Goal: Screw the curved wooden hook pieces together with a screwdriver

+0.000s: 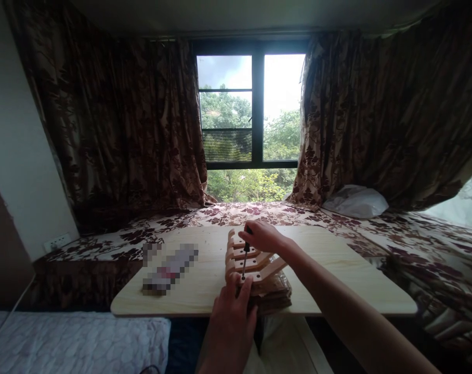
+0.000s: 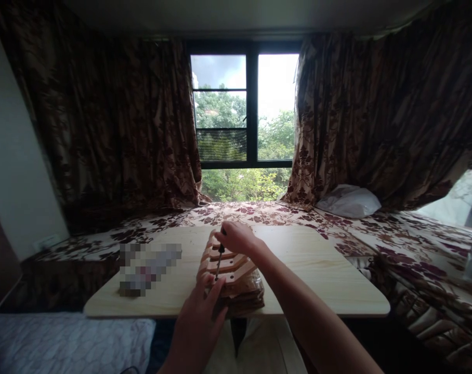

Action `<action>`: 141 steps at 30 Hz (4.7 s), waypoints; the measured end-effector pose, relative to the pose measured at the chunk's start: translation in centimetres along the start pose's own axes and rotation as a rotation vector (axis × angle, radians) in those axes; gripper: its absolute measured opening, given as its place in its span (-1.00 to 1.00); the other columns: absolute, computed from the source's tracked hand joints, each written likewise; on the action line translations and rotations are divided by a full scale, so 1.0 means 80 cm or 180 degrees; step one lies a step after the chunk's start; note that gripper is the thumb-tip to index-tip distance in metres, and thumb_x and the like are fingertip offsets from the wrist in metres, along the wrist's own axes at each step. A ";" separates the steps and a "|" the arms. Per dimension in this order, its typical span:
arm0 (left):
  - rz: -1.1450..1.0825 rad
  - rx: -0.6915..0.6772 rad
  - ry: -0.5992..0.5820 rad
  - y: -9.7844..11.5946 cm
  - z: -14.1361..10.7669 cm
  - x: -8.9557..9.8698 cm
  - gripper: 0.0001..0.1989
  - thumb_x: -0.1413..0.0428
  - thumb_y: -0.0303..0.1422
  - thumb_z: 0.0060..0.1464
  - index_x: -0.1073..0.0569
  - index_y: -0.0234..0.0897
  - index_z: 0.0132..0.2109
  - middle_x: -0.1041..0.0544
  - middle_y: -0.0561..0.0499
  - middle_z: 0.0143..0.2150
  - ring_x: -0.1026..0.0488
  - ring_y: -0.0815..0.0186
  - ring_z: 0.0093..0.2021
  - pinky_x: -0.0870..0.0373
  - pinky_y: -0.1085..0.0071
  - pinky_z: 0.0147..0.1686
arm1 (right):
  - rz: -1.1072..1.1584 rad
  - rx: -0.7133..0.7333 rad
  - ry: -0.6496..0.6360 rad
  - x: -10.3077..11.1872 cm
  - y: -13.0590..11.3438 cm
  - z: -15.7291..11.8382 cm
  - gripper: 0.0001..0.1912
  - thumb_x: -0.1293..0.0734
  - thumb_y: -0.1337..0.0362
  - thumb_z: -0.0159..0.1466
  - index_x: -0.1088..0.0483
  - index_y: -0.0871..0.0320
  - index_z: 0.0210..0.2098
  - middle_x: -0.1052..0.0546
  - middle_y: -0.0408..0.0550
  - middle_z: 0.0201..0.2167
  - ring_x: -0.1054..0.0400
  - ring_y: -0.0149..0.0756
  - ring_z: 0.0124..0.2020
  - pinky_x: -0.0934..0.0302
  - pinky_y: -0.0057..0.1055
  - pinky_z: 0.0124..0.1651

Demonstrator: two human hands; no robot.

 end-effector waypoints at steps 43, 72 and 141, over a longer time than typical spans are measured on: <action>-0.0099 0.0035 -0.0236 -0.001 -0.001 -0.004 -0.45 0.01 -0.50 0.04 -0.24 -0.17 0.20 -0.29 -0.16 0.19 -0.38 0.11 0.04 -0.42 0.13 -0.04 | 0.1264 0.0264 0.0585 -0.017 0.013 -0.015 -0.66 -0.22 0.14 0.34 -0.32 0.18 0.02 -0.47 -0.06 -0.24 -0.38 -0.34 -0.33 -0.33 -0.29 -0.27; -0.0223 0.0095 -0.0284 0.002 -0.001 0.000 -0.48 0.03 -0.48 0.08 -0.22 -0.18 0.21 -0.26 -0.17 0.19 -0.36 0.08 0.06 -0.42 0.11 -0.04 | 0.1904 0.0367 0.0990 -0.020 0.026 -0.014 -0.72 -0.23 0.15 0.33 -0.38 0.20 -0.07 -0.47 -0.02 -0.14 -0.39 -0.27 -0.18 -0.30 -0.18 -0.12; -0.0269 0.0383 0.0415 -0.008 0.110 0.057 -0.89 -0.12 -0.37 0.07 -0.51 -0.21 -0.40 -0.53 0.02 -0.36 -0.41 0.21 -0.24 -0.20 0.14 -0.01 | 0.0008 0.0934 -0.0345 0.046 -0.042 -0.016 -0.76 -0.26 0.16 0.31 -0.40 0.19 -0.15 -0.46 -0.15 -0.38 -0.35 -0.40 -0.42 -0.29 -0.35 -0.31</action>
Point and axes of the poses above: each hand's wrist, its own z-axis towards the middle knuckle, its own x-axis out of the back of the hand, y = z × x, the point moved 4 cm from there along z, towards the middle knuckle
